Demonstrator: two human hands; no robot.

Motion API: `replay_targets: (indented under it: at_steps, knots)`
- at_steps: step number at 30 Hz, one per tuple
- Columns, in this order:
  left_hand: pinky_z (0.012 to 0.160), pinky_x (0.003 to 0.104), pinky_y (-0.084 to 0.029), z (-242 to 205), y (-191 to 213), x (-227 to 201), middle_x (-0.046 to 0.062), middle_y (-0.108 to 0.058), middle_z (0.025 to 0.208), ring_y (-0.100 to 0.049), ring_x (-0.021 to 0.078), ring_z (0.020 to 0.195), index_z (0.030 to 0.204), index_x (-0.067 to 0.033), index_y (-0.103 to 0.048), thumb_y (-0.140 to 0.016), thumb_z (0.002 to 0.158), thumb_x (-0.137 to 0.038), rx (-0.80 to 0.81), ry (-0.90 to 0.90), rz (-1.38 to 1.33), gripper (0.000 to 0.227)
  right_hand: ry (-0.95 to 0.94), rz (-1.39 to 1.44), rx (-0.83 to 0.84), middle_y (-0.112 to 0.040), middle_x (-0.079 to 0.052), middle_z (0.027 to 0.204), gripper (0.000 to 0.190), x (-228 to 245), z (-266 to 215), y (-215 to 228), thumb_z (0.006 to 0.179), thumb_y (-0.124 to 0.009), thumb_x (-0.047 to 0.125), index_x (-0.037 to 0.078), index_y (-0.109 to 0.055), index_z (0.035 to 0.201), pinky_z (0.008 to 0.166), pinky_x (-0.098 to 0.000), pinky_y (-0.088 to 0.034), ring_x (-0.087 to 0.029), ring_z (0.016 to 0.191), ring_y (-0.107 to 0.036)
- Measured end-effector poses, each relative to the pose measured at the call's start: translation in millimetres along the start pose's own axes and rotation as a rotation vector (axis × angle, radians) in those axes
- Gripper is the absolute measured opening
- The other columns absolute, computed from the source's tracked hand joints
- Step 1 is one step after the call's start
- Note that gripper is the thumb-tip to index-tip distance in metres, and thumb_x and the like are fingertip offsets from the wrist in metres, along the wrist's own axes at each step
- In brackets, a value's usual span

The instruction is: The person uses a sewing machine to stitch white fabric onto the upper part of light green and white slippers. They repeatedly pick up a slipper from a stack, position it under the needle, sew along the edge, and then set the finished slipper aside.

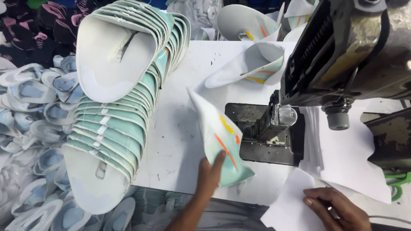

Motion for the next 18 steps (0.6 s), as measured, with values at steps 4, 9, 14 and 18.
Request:
replay_targets:
  at_steps: [4, 9, 14, 18]
  knots:
    - [0.075, 0.041, -0.059, 24.5, 13.1, -25.7, 0.017, -0.078, 0.103, -0.073, 0.0272, 0.087, 0.116, 0.0052, -0.073, -0.069, 0.095, -0.02, 0.04, 0.313, -0.499, 0.033, 0.046, 0.058, 0.015, -0.076, -0.01, 0.09, 0.015, 15.0, 1.9, -5.9, 0.08, -0.076, 0.001, 0.004, -0.08, 0.093, 0.076, -0.0327, -0.061, -0.018, 0.089, -0.078]
    - [0.101, 0.041, -0.053, -2.1, 14.0, -86.5, 0.017, -0.068, 0.123, -0.067, 0.0278, 0.116, 0.138, 0.0034, -0.051, -0.074, 0.077, -0.002, 0.338, 0.273, -0.742, 0.065, 0.081, -0.076, 0.066, -0.079, -0.002, 0.096, 0.017, -20.4, -2.0, -14.3, 0.078, -0.084, 0.011, 0.011, -0.084, 0.095, 0.068, -0.029, -0.06, -0.015, 0.087, -0.077]
    - [0.11, 0.04, -0.044, -39.2, 19.0, -130.1, 0.013, -0.062, 0.133, -0.059, 0.0241, 0.127, 0.145, 0.0004, -0.044, -0.075, 0.08, -0.004, 0.236, 0.081, -0.907, 0.072, 0.147, -0.046, 0.048, -0.079, -0.004, 0.09, 0.016, 9.0, -2.1, -3.1, 0.073, -0.085, 0.016, 0.011, -0.081, 0.087, 0.068, -0.0316, -0.06, -0.017, 0.083, -0.077]
    - [0.107, 0.044, -0.045, -54.4, 15.9, -125.9, 0.014, -0.064, 0.13, -0.061, 0.0264, 0.124, 0.141, -0.0016, -0.048, -0.077, 0.077, -0.003, 0.183, 0.169, -0.995, 0.07, 0.618, 0.136, 0.13, -0.083, -0.005, 0.091, 0.022, 15.9, -12.2, -2.7, 0.072, -0.085, 0.017, 0.01, -0.078, 0.093, 0.078, -0.0312, -0.065, -0.018, 0.088, -0.077]
Point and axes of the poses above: each hand's wrist, its own z-axis towards the middle knuckle, its own y-axis out of the back of the hand, x = y × z, the point moved 6 cm from there along z, towards the middle knuckle
